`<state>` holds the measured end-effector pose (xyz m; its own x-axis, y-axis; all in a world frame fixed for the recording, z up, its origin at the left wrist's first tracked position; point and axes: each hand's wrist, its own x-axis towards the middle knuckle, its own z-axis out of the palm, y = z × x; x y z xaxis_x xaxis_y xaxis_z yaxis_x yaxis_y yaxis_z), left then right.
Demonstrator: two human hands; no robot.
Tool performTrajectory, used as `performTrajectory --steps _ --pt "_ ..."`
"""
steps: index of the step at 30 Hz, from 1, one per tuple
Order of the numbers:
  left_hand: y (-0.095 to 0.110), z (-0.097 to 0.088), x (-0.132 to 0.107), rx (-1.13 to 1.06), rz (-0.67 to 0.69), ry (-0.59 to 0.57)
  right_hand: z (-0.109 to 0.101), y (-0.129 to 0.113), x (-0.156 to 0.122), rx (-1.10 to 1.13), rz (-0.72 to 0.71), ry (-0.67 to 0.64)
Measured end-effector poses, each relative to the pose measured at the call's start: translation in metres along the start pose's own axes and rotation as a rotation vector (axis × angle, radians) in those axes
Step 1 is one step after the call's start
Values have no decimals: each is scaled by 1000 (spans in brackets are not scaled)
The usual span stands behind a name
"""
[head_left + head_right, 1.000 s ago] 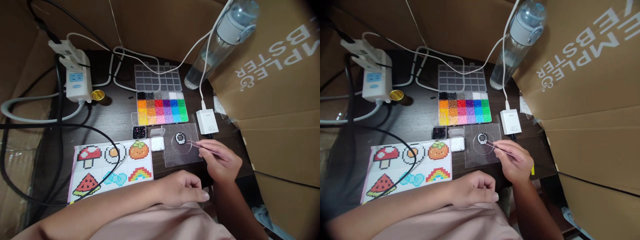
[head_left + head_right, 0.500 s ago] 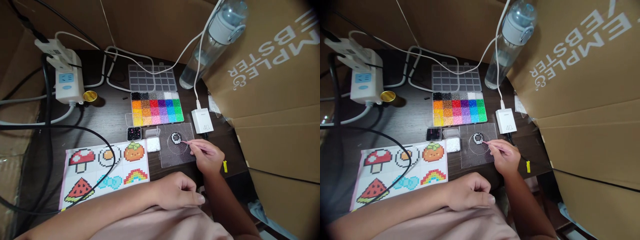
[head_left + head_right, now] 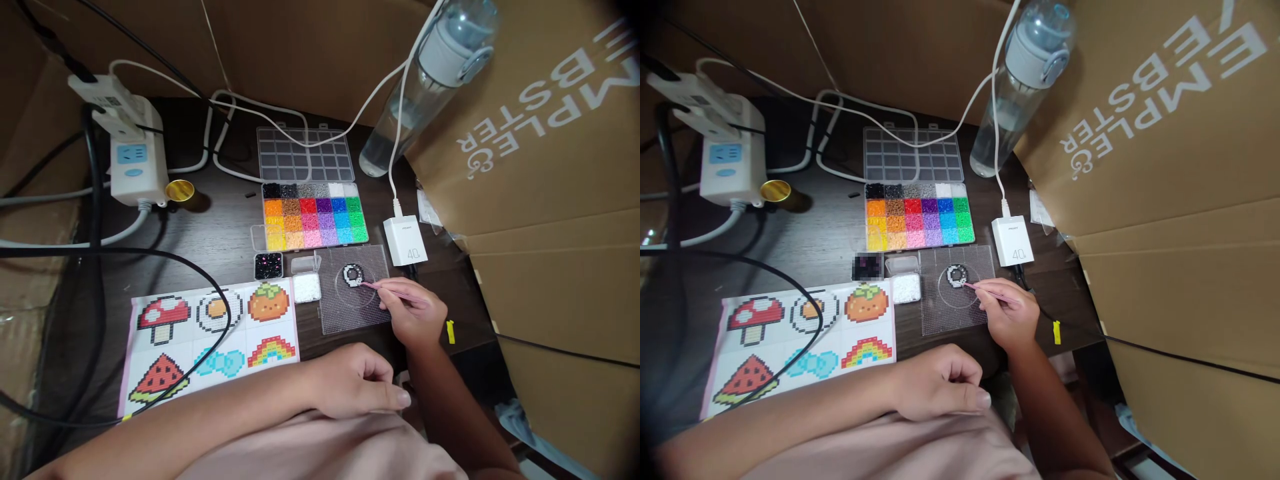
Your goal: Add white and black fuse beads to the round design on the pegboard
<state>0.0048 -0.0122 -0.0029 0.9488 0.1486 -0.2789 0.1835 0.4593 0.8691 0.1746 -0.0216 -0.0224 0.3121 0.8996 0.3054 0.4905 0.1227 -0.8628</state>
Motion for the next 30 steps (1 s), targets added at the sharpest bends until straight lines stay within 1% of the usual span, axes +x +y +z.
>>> performTrajectory --steps 5,7,9,11,14,16,18,20,30 --pt "0 0 0 -3 -2 -4 -2 2 0 20 -10 26" --pt "0 0 0 -3 -3 -3 -4 -2 -1 36 -23 42" --pt "0 1 0 -2 -19 -7 -5 -11 0 56 -48 37" --pt "-1 2 -1 -7 -35 -13 -2 -23 1 63 -103 -28" --pt "-1 2 -2 -8 -35 -18 9 -38 4 73 -235 -256" --pt "1 2 -4 29 -78 -44 19 -42 5 105 -308 -331" --pt "3 1 -5 79 -138 -90 29 -42 4 124 -330 -332" --pt "6 1 -6 109 -168 -120 34 -40 3 116 -328 -313" --pt "3 2 -4 79 -151 -119 37 -37 2 73 -294 -309"
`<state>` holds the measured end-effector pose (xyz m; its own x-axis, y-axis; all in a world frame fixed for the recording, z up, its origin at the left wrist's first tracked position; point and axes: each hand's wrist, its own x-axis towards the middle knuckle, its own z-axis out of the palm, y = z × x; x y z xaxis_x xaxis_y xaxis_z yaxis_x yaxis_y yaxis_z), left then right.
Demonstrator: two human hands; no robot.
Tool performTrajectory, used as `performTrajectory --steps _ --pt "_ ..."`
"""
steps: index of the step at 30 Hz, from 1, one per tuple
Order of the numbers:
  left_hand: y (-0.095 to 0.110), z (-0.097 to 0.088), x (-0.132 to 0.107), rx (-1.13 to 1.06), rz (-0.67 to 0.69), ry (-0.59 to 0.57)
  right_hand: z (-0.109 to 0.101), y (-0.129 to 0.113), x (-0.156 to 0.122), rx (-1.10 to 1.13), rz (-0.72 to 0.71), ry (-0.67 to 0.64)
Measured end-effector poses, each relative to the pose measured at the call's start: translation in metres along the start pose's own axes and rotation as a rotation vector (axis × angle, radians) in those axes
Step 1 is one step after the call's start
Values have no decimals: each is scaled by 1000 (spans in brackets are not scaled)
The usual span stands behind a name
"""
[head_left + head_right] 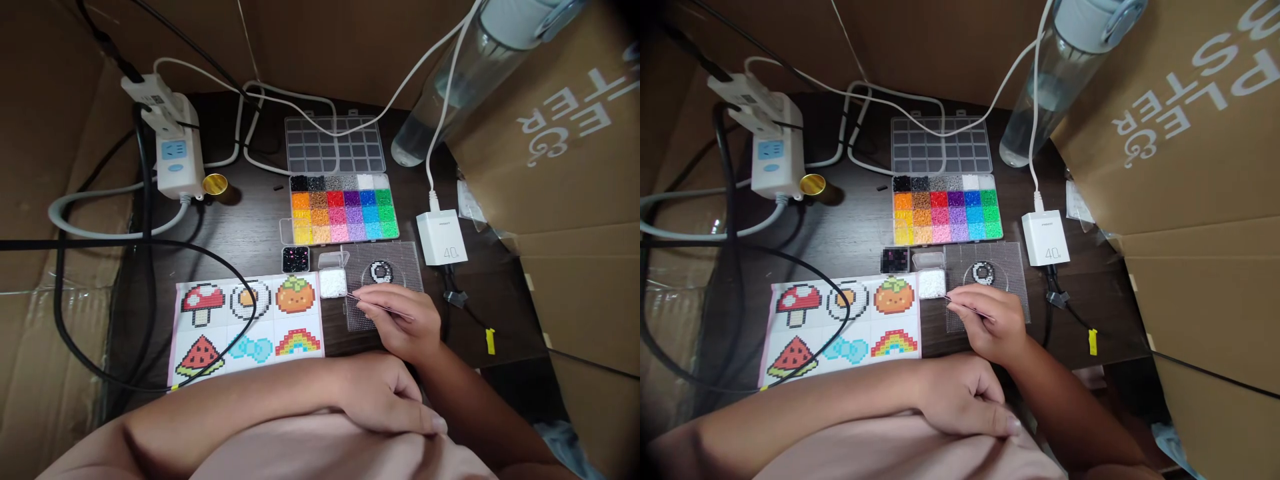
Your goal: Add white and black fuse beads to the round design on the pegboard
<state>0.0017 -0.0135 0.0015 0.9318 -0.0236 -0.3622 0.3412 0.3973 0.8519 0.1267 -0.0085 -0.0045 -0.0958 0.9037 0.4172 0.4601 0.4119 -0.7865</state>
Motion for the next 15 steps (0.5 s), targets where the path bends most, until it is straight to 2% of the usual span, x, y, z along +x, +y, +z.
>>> performTrajectory --steps 15 --pt "-2 0 0 -49 65 8 2 5 -1 -20 25 -22"
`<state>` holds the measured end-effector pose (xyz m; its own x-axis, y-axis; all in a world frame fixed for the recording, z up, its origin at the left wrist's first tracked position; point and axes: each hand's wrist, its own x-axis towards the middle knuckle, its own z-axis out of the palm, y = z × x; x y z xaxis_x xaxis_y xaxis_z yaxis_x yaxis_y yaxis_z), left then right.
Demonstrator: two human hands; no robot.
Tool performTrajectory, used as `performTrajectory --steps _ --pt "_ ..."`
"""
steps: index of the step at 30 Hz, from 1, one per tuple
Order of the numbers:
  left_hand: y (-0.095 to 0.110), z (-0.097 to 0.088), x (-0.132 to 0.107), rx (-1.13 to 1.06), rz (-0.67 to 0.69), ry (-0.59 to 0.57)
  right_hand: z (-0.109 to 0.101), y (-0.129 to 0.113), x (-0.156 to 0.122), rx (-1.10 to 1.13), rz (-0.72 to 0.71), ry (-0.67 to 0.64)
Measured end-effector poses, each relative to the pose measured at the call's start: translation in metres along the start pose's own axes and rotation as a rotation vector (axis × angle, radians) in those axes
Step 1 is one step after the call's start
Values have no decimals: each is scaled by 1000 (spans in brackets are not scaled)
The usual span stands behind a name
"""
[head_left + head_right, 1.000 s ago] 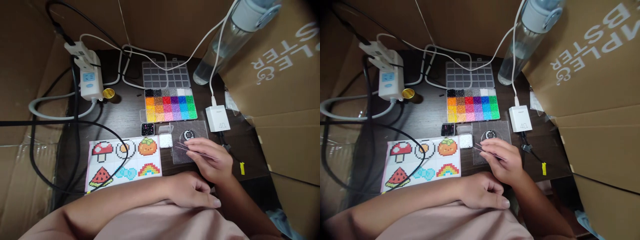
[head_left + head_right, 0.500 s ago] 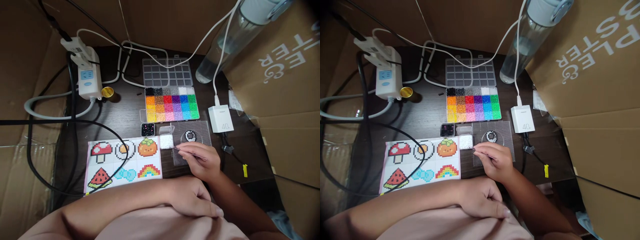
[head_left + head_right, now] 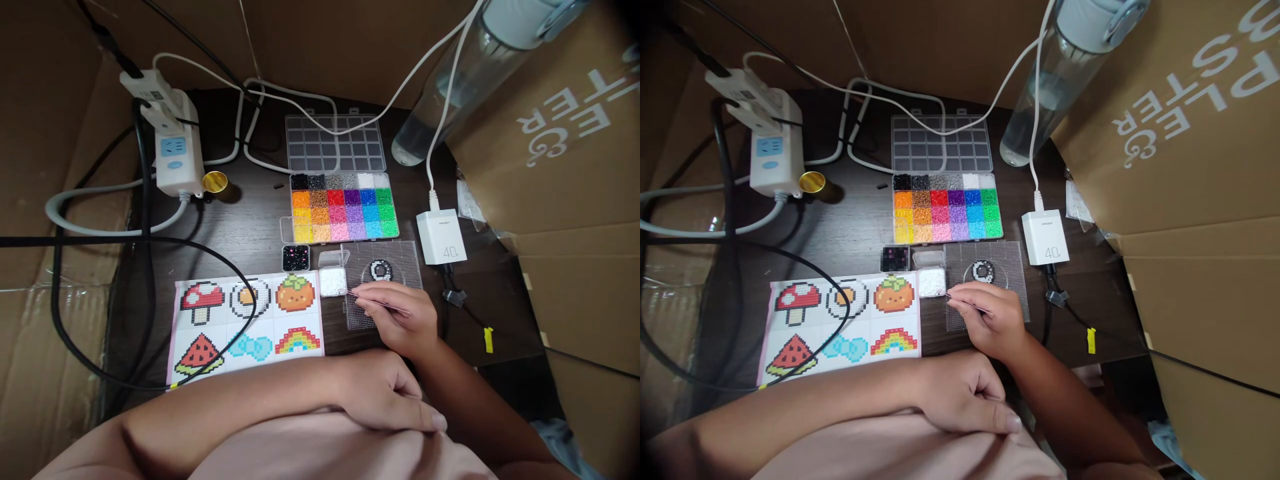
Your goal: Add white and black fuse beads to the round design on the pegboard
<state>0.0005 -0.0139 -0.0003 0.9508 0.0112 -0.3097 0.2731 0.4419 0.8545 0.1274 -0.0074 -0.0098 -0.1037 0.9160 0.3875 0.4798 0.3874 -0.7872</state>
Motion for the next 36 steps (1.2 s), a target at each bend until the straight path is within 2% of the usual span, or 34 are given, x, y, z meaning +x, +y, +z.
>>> performTrajectory --steps 6,12,16,20,24,36 --pt "0 0 0 18 12 5 -2 -1 1 16 5 17" --pt "1 -2 0 3 19 4 -11 -1 -3 95 70 68" --pt "0 -3 0 8 18 22 -30 3 -9 114 165 213" --pt "-1 -4 1 24 37 24 -47 14 -19 9 259 401" --pt "0 -4 2 36 44 25 -48 26 -28 -9 325 390" --pt "0 -2 1 56 45 40 -41 28 -29 -32 309 314"
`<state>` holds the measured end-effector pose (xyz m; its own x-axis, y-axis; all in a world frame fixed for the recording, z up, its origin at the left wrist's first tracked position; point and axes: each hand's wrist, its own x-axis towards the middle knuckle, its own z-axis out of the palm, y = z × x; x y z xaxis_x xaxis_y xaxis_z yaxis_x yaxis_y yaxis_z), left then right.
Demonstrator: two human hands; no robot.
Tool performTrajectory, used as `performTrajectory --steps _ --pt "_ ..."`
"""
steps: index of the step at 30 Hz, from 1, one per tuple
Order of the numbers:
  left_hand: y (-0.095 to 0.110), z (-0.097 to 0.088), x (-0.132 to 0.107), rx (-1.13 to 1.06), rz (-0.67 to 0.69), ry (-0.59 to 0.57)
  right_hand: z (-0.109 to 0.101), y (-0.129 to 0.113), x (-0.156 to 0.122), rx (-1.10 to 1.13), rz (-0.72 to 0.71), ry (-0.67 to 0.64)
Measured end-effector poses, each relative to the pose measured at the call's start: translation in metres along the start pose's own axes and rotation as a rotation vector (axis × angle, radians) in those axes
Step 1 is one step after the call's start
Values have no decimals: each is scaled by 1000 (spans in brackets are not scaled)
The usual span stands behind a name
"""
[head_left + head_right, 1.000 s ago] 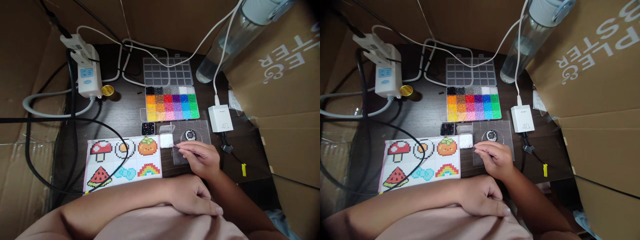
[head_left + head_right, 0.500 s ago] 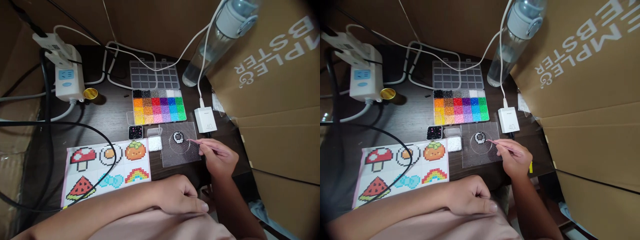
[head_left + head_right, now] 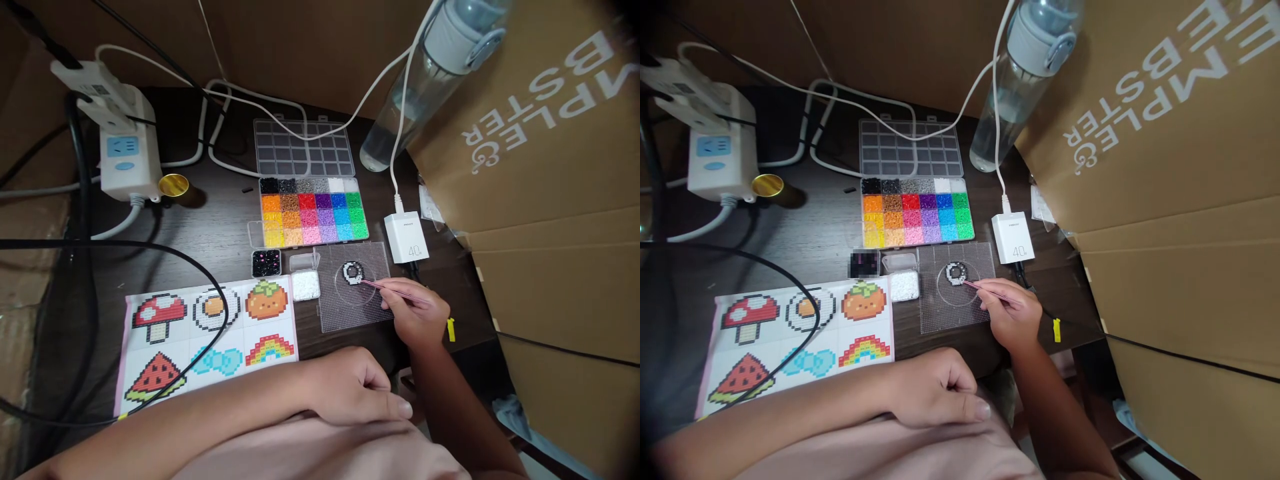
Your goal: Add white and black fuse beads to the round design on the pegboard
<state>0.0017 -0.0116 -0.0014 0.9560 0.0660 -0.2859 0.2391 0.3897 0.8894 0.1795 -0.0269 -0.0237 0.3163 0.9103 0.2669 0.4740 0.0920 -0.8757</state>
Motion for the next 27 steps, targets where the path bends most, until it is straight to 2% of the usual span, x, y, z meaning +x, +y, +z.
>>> performTrajectory --steps 17,27 --pt "2 0 0 -4 -6 13 0 1 1 15 -22 -49" --pt "0 0 0 -10 6 15 1 0 2 16 -9 -35"
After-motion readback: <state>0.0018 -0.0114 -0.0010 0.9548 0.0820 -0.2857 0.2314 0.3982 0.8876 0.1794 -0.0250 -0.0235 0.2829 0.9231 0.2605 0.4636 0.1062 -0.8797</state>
